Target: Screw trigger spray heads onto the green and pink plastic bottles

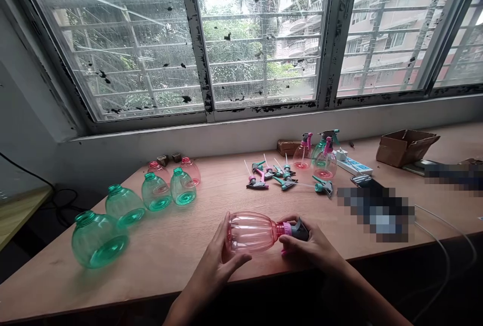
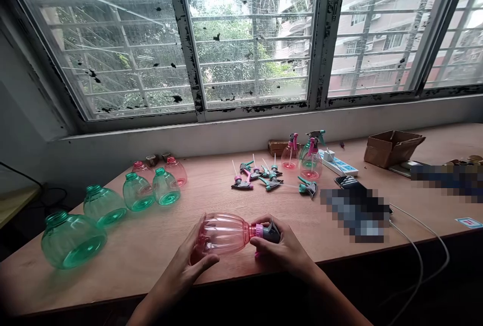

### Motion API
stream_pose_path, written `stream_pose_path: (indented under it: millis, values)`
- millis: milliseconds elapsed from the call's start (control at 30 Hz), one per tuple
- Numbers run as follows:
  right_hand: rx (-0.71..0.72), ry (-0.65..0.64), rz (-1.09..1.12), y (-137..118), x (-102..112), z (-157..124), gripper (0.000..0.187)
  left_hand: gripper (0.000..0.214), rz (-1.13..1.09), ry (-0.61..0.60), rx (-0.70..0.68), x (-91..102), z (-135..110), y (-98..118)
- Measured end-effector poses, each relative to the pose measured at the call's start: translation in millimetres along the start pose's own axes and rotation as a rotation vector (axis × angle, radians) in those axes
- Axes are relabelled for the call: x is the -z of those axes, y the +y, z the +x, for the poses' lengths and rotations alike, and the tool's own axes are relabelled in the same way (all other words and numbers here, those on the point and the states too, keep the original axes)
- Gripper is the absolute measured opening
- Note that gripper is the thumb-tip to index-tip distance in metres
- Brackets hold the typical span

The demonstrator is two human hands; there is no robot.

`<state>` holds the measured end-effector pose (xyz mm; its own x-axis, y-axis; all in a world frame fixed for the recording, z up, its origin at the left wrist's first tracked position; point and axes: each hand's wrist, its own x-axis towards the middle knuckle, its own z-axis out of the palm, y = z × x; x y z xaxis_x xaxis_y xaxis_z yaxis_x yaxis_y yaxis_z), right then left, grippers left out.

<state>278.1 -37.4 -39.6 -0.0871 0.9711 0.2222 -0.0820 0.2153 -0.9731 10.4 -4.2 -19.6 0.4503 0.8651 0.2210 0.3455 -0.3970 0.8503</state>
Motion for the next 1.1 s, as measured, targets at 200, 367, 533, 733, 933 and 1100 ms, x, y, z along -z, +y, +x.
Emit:
stream_pose_path:
  millis: [200, 367, 533, 733, 933, 1100]
  values:
    - [-0.009, -0.001, -0.008, 0.4, 0.4, 0.3, 0.035, 0.102, 0.009, 0.007, -0.067, -1.8, -1.8, 1.5]
    - [0.007, -0.01, -0.025, 1.2, 0.8, 0.1, 0.034, 0.085, -0.002, -0.009, -0.025, 0.5, -0.7, 2.1]
    - [-0.005, -0.019, -0.017, -0.6, 0.7, 0.0, 0.034, 0.089, 0.003, 0.03, -0.092, -0.9, 1.6, 0.9]
    - [0.0, -0.032, 0.012, 2.5, 0.5, -0.9, 0.034, 0.097, -0.081, -0.026, -0.013, -0.7, -1.0, 4.4]
    - [-0.003, -0.01, 0.04, 1.7, -0.2, -0.7, 0.036, 0.091, -0.024, -0.008, -0.023, -2.6, -0.9, 4.6]
    - [0.005, 0.011, 0.042, 4.4, 0.6, -0.6, 0.037, 0.098, 0.129, 0.045, -0.101, -6.4, -1.8, 0.0]
